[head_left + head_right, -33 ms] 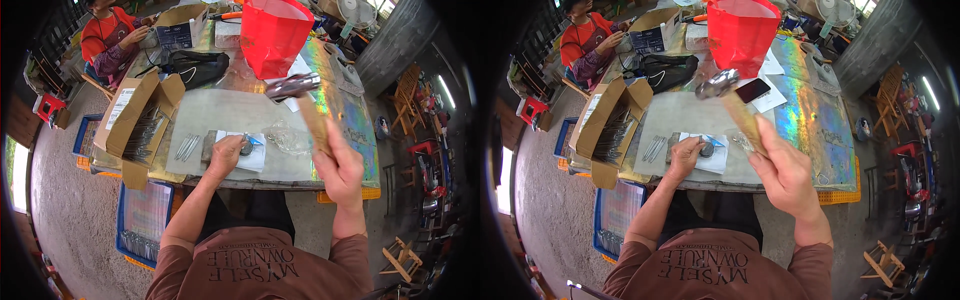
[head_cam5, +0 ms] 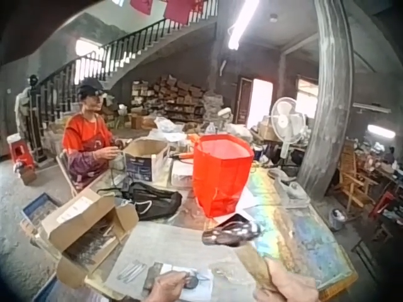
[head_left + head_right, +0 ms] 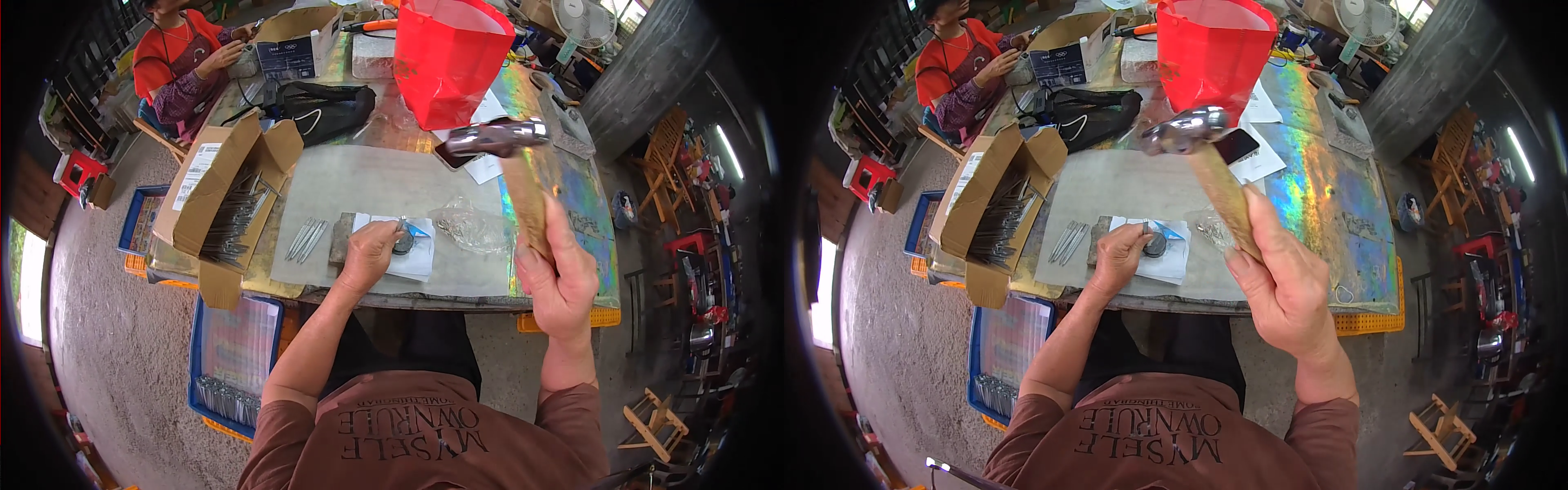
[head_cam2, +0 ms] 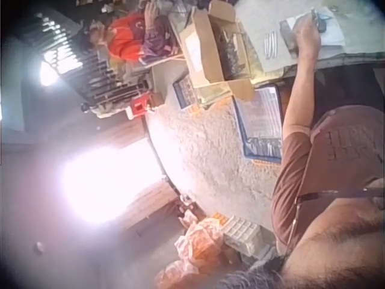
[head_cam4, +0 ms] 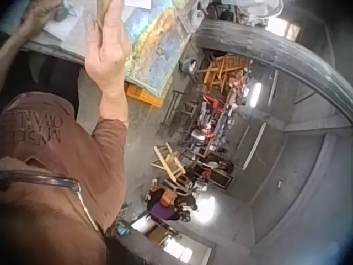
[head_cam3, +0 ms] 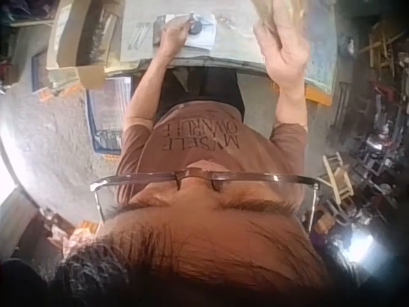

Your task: The person assembles metal rods by attaching small components, hammering them over an anvil with a hammer, and placing the finished rods into a plastic crate.

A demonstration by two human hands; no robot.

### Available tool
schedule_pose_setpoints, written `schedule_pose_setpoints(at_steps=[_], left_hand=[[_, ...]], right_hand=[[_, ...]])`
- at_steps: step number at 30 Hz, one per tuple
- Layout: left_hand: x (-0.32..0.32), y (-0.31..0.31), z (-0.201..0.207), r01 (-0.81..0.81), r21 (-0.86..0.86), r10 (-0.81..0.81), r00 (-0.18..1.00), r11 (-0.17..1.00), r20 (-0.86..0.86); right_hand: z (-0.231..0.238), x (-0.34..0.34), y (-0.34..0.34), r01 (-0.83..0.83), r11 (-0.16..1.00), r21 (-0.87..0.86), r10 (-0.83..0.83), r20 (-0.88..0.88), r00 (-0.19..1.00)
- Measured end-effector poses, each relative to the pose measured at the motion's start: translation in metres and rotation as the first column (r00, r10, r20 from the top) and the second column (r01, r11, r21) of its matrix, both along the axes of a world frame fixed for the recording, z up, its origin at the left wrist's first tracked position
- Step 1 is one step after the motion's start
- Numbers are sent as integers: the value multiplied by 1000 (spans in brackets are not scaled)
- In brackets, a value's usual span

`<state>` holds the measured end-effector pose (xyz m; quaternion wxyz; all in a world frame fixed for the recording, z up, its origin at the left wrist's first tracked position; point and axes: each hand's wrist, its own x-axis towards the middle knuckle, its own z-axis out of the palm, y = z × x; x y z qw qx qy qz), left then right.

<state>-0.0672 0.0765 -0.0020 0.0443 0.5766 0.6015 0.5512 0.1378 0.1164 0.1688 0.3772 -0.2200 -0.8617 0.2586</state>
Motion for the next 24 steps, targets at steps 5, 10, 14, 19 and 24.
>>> schedule_pose_setpoints(at_steps=[5, 10, 14, 19, 24], left_hand=[[7, 9, -3, -10, 20, 11, 999, 1000, -41], [1, 4, -4, 15, 26, -15, 1000, 1000, -8], [5, 5, -2, 13, 0, -13, 1000, 1000, -21], [6, 9, -1, 13, 33, -13, 1000, 999, 7], [6, 5, 0, 11, 4, -11, 1000, 1000, 3]], right_hand=[[-24, -1, 16, -119, 992, 49, 96, 330, 939], [17, -6, 7, -96, 974, 206, 80, 84, 993], [1, -6, 6, -59, 977, 207, 50, 50, 998], [-21, -6, 18, -96, 988, -121, 137, 392, 910], [-29, 15, 9, -11, 931, -365, 136, 318, 938]])
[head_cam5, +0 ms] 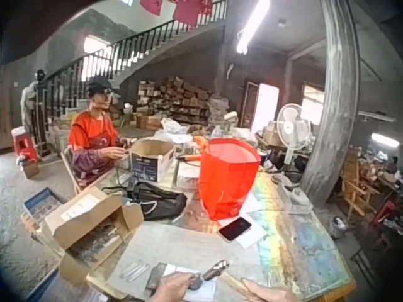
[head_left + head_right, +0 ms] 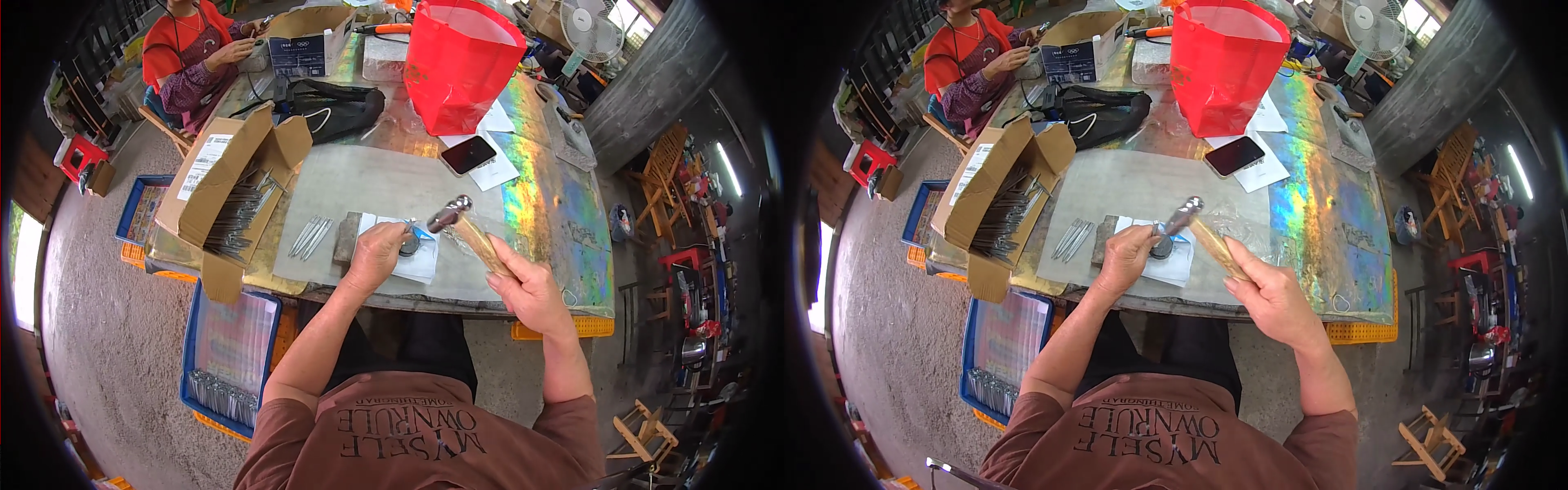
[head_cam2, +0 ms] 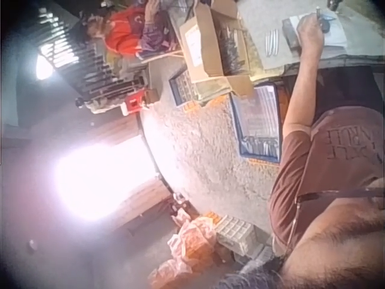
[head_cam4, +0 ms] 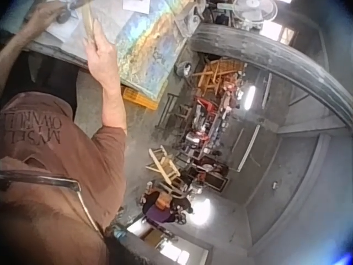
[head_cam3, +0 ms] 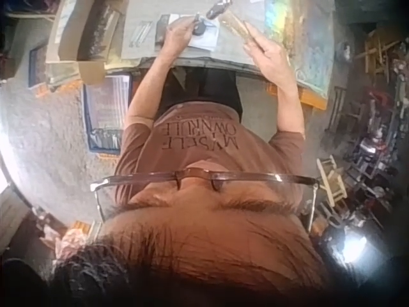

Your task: The person assembles metal rods by attaching small components, hammering them over an anvil with a hammer, and placing the finished rods into a plastic crate.

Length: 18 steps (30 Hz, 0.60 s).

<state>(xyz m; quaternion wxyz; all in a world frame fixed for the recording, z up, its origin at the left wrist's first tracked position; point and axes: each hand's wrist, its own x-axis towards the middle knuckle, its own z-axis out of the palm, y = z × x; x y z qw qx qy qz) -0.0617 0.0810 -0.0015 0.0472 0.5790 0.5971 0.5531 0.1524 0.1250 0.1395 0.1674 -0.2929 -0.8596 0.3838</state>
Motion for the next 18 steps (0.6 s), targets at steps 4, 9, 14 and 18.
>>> schedule_pose_setpoints(at_steps=[4, 9, 14, 18], left_hand=[[-1, -2, 0, -15, -12, 14, 1000, 1000, -27], [4, -2, 0, -24, 0, 23, 992, 1000, 123], [4, -6, 3, -40, -1, 40, 999, 999, -31], [2, -8, 5, -45, 19, 47, 993, 999, -112]], right_hand=[[-42, 26, 14, 102, 832, -545, -124, -4, 992], [-103, 50, 23, 165, 648, -744, -179, 62, 982], [-135, 53, 29, 104, 478, -872, -207, 3, 978], [-141, 55, 36, 43, 432, -901, -178, -38, 983]])
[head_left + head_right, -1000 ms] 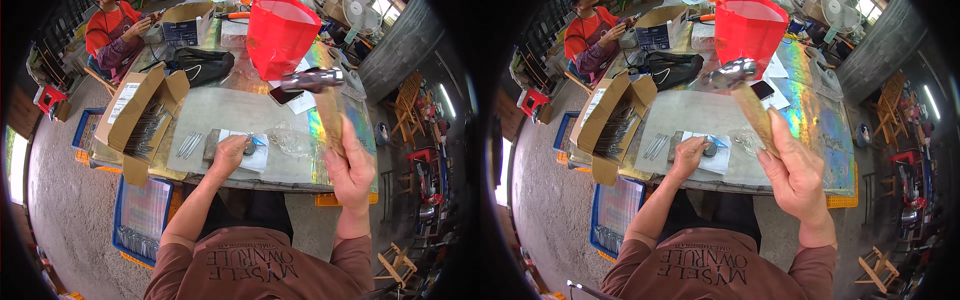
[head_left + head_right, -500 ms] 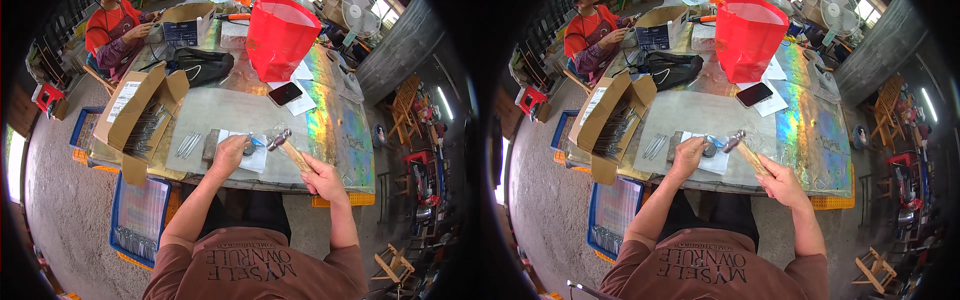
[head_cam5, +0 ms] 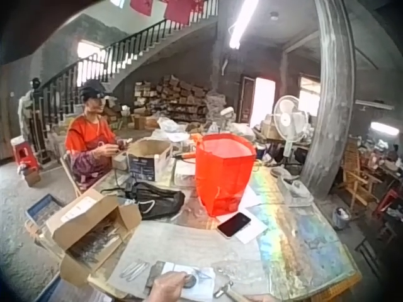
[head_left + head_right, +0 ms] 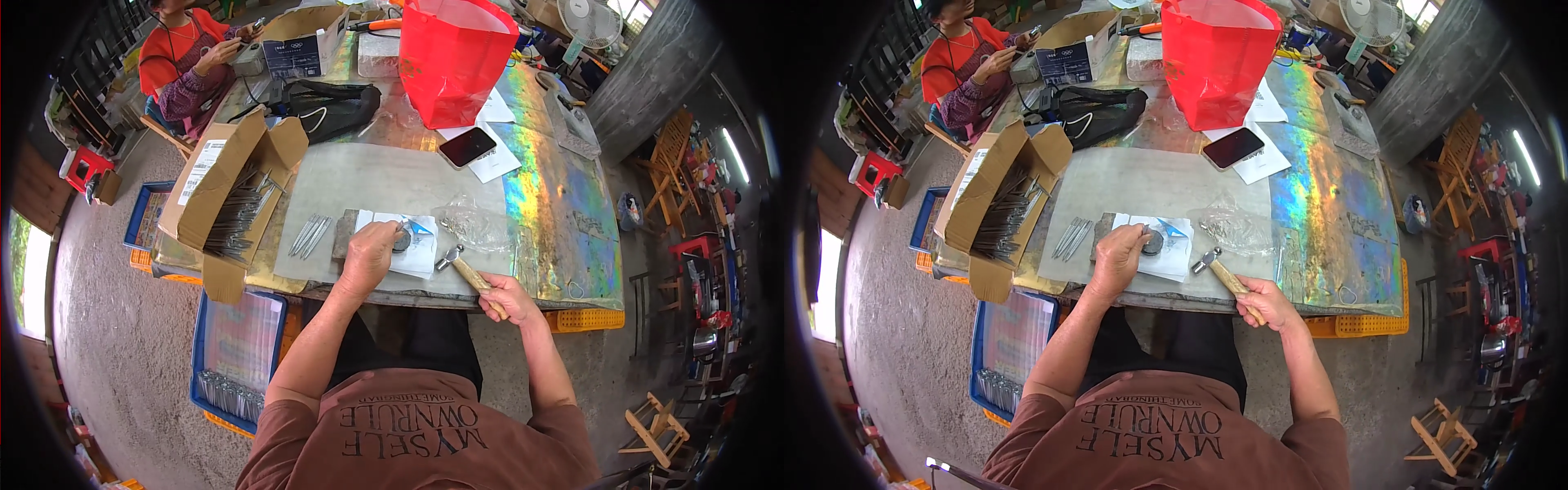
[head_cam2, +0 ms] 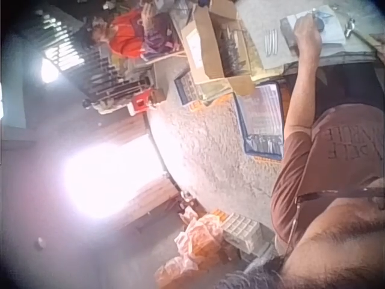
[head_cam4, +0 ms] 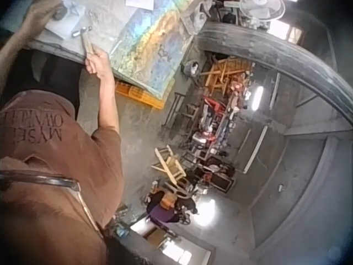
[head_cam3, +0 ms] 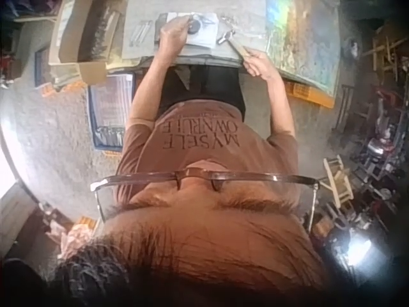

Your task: The person assembles metal rods by attaching small components, hammering them over an anvil with a hammer, and placing the finished rods into a plastic crate.

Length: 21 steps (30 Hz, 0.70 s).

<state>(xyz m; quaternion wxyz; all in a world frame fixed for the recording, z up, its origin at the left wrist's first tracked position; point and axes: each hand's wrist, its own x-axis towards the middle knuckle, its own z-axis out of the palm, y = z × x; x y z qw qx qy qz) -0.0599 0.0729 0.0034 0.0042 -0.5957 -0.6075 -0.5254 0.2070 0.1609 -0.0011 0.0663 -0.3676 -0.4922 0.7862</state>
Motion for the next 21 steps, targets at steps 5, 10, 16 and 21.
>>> schedule_pose_setpoints(at_steps=[5, 10, 16, 21], left_hand=[[-5, -1, 8, -52, -14, 53, 996, 999, 70], [-14, -1, -4, 29, -98, 31, 825, 995, 565], [-20, -10, -3, 83, -10, -27, 433, 996, 901], [-29, -21, -5, 45, -14, -3, 367, 999, 930]], right_hand=[[6, -3, 1, -43, 980, 193, 13, 157, 987], [15, -10, -7, -244, 675, 696, -32, 358, 933], [3, -8, -12, -321, 195, 927, -172, 355, 919], [-5, -10, -17, -256, 71, 964, -219, 265, 939]])
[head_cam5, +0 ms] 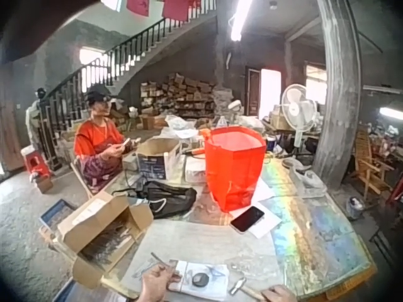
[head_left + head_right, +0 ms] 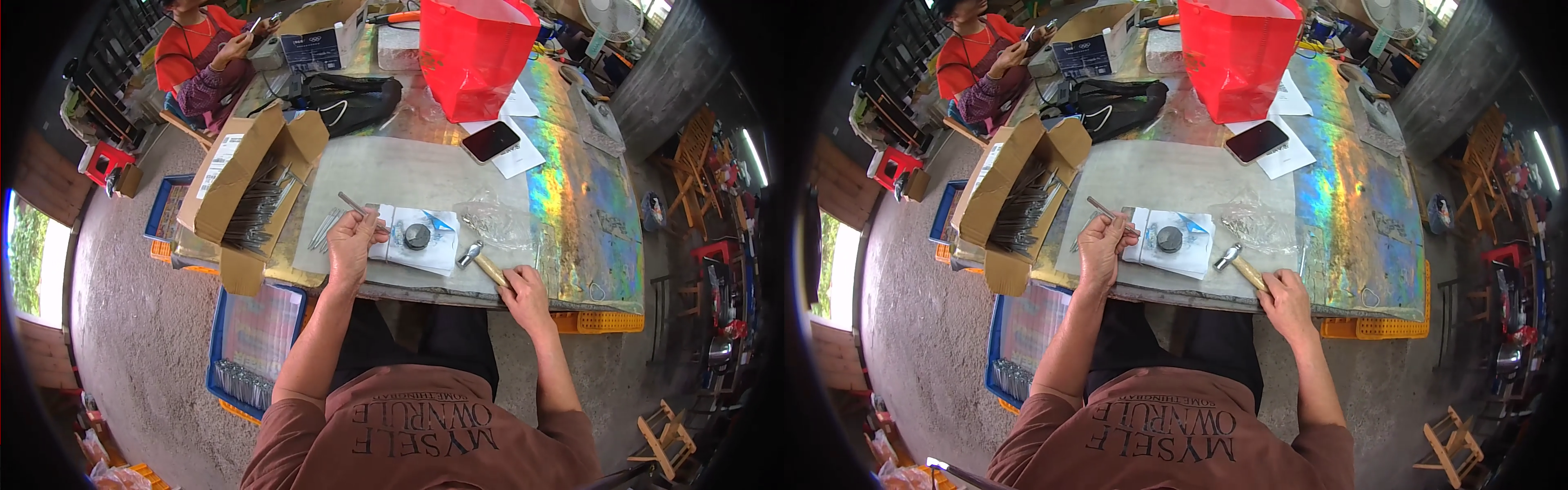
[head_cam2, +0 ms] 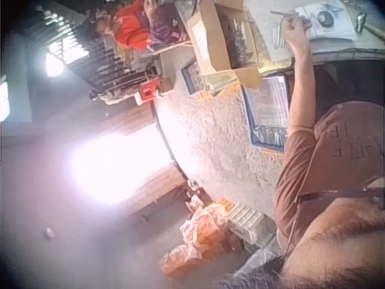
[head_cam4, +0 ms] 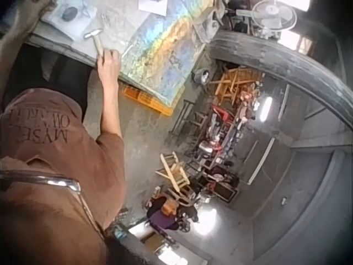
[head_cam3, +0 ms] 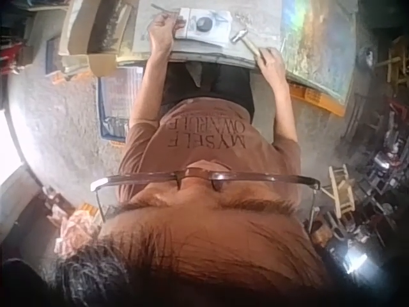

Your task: The person assembles metal rods by attaching small components, hammering them over an anvil with a hammer, and placing the finished rods into a plastic crate.

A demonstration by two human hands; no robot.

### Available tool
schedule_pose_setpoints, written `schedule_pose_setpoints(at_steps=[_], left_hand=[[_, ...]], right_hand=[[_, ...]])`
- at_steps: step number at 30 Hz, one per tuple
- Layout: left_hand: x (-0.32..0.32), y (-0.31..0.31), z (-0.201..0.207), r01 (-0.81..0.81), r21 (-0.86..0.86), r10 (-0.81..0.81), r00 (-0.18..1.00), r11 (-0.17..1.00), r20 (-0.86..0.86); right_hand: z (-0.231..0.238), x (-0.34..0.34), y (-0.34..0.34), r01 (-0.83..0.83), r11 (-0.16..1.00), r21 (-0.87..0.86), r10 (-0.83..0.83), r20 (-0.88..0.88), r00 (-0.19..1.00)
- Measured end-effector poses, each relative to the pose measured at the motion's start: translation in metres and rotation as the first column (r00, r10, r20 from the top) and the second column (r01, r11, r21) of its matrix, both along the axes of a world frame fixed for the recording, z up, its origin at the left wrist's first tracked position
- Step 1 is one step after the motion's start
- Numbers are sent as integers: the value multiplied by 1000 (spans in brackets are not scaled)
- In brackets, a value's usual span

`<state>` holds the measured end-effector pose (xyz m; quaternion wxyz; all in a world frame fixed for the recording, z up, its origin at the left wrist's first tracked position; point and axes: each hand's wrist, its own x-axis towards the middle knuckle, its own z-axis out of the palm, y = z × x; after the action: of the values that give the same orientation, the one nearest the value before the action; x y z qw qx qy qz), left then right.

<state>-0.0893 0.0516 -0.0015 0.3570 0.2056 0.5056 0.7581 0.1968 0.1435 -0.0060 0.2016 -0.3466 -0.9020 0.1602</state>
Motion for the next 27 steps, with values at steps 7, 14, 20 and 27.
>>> schedule_pose_setpoints(at_steps=[7, 14, 20, 27], left_hand=[[-59, -25, 2, -112, -262, -5, 913, 959, -408], [-85, -41, -20, -413, -441, -378, 229, 797, -897], [-80, -42, -26, -466, -460, -426, 184, 756, -886], [-84, -40, -22, -462, -455, -383, 246, 761, -891]], right_hand=[[-3, 8, -7, 110, 994, 21, -104, -204, 973], [-1, 0, -15, 106, 993, 51, -84, -313, 946], [-1, -5, -20, 91, 996, 24, -79, -311, 947], [-1, -9, -23, 78, 997, 17, -68, -329, 942]])
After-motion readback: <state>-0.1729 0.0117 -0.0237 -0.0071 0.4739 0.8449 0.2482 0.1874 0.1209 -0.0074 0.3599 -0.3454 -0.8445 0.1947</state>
